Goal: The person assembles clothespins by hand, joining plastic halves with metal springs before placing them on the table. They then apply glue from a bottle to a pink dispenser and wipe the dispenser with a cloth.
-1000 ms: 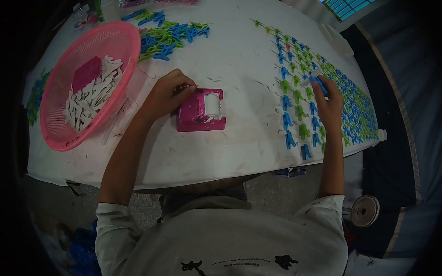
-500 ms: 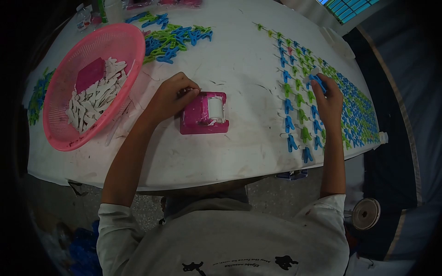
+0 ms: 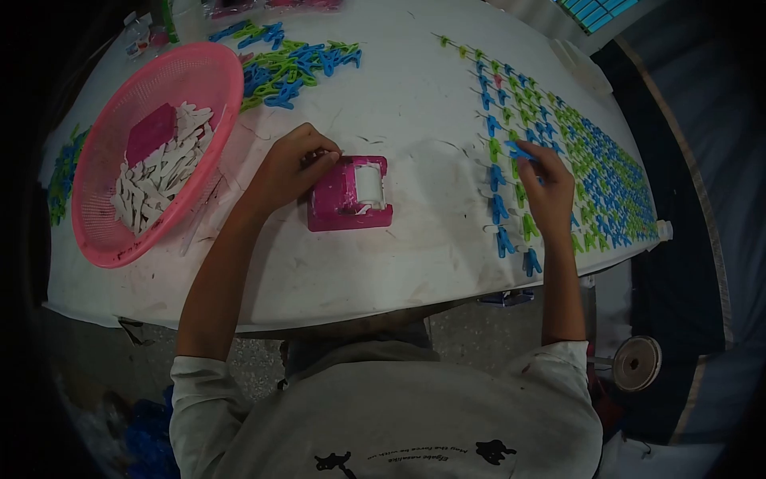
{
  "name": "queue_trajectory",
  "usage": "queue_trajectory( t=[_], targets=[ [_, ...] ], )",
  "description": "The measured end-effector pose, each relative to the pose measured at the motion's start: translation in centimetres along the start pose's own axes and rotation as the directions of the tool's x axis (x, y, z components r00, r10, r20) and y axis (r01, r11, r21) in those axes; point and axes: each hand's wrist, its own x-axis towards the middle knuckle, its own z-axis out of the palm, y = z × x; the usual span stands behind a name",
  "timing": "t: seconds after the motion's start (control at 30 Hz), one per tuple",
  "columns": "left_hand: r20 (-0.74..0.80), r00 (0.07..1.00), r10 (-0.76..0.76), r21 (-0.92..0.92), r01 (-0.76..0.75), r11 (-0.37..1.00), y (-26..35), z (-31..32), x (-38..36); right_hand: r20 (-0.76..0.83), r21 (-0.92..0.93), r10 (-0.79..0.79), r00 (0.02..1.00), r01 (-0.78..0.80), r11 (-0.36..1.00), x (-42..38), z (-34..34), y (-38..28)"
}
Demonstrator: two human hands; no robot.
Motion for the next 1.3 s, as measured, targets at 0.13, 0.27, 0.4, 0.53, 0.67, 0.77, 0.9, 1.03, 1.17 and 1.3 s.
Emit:
queue_trajectory(
  t=[0.13,0.27,0.4,0.53,0.67,0.77,0.9,1.03,1.17,1.3],
  targets=[
    [0.014,1.000,-0.002,0.007,0.002,1.000,0.2,0.0,0.1,-0.099,-0.032,0.054,0.994,-0.057,0.998,-3.8,1.9,-1.7],
    [0.011,1.000,-0.018,0.031,0.018,0.999,0.5,0.1,0.2,-0.151,-0.086,0.077,0.985,-0.091,0.992,-9.3,4.8,-3.1],
    [0.042,0.998,-0.045,0.014,0.044,0.999,0.5,0.1,0.3,-0.242,-0.104,0.138,0.960,-0.167,0.980,-13.8,6.9,-4.0],
    [0.048,0.998,-0.036,0.014,0.035,0.999,0.4,0.4,0.4,-0.287,0.012,0.327,0.900,-0.338,0.941,-16.6,7.9,-4.1],
    [0.065,0.996,-0.068,0.014,0.067,0.998,0.3,0.3,0.2,-0.281,-0.002,0.342,0.897,-0.357,0.934,-17.1,7.8,-3.8],
    [0.035,0.997,-0.072,-0.001,0.072,0.997,0.3,0.4,0.2,-0.271,-0.066,0.305,0.913,-0.334,0.940,-17.1,7.8,-3.9],
    [0.028,0.999,-0.046,0.009,0.046,0.999,0.3,0.4,0.2,-0.276,-0.162,0.237,0.932,-0.288,0.944,-16.9,7.8,-4.1],
    [0.037,0.997,-0.067,0.011,0.066,0.998,0.5,0.3,0.2,-0.232,-0.113,0.356,0.905,-0.389,0.914,-16.8,7.5,-4.5],
    [0.038,0.997,-0.067,0.015,0.067,0.998,0.5,0.3,0.2,-0.260,-0.128,0.279,0.924,-0.320,0.939,-16.9,7.2,-5.1],
    [0.041,0.997,-0.063,0.024,0.062,0.998,0.7,0.3,0.2,-0.192,-0.255,0.252,0.948,-0.296,0.921,-16.9,6.1,-5.1]
  ],
)
